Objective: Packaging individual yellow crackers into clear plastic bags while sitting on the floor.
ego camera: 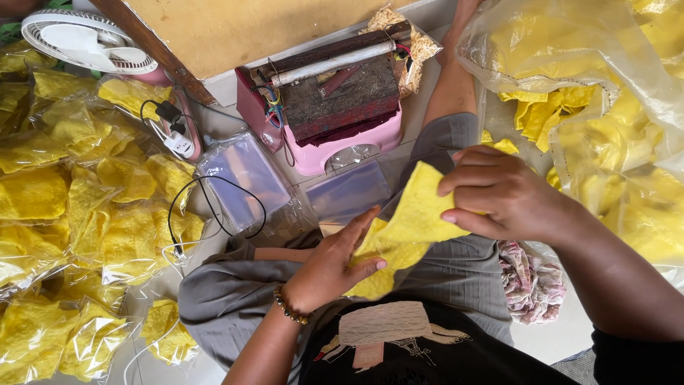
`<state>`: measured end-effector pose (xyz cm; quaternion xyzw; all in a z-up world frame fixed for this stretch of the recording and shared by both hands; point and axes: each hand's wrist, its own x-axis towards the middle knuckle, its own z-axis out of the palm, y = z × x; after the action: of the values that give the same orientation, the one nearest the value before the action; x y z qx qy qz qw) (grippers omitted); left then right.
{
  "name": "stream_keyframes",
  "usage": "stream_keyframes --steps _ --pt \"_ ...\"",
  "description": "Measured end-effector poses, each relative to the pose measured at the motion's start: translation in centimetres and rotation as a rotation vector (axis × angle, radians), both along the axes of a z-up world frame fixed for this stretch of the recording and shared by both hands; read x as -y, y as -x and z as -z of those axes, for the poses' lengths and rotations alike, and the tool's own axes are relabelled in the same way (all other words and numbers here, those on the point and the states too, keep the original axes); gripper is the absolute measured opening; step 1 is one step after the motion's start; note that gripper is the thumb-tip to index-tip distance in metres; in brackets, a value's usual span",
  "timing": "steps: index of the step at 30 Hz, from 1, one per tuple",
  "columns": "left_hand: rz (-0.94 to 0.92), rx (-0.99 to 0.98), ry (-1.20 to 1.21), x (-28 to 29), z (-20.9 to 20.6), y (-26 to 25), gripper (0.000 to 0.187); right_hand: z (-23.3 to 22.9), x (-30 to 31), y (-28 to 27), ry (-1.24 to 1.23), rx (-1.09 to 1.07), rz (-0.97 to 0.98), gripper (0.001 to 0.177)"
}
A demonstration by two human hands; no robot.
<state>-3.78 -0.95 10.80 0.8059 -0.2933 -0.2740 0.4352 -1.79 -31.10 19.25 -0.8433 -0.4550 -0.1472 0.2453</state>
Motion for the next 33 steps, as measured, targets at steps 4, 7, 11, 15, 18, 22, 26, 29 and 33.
stream_keyframes --steps 4,7,11,15,18,22,26,29,33 --pt "0.010 -0.169 0.184 0.7 -1.5 -0.1 0.084 0.7 -1.4 0.0 -0.049 -0.181 -0.032 0.035" --pt "0.021 -0.265 0.225 1.4 -2.0 0.6 0.086 1.6 -1.0 -0.5 -0.079 -0.284 0.024 0.032" --pt "-0.009 -0.254 0.237 1.6 -0.6 1.5 0.091 1.1 -1.2 -1.0 -0.075 -0.304 0.030 0.027" --pt "-0.060 -0.316 0.325 2.0 0.7 1.8 0.083 2.5 -1.0 -0.9 -0.086 -0.329 0.014 0.023" --pt "-0.057 -0.332 0.365 1.7 1.0 2.0 0.075 3.0 -0.3 -1.1 -0.106 -0.496 0.097 0.006" --pt "-0.013 -0.347 0.367 1.6 0.1 2.0 0.080 3.8 0.3 -1.7 -0.180 -0.500 0.111 0.011" --pt "0.024 -0.384 0.353 1.9 0.1 2.2 0.085 5.3 0.9 -2.3 -0.249 -0.530 0.124 0.015" --pt "0.002 -0.348 0.322 2.2 -0.3 2.1 0.084 5.2 0.7 -2.3 -0.244 -0.578 0.147 0.015" --pt "-0.086 -0.349 0.254 1.8 0.4 2.0 0.079 3.2 -0.3 -1.0 -0.146 -0.593 0.200 0.020"
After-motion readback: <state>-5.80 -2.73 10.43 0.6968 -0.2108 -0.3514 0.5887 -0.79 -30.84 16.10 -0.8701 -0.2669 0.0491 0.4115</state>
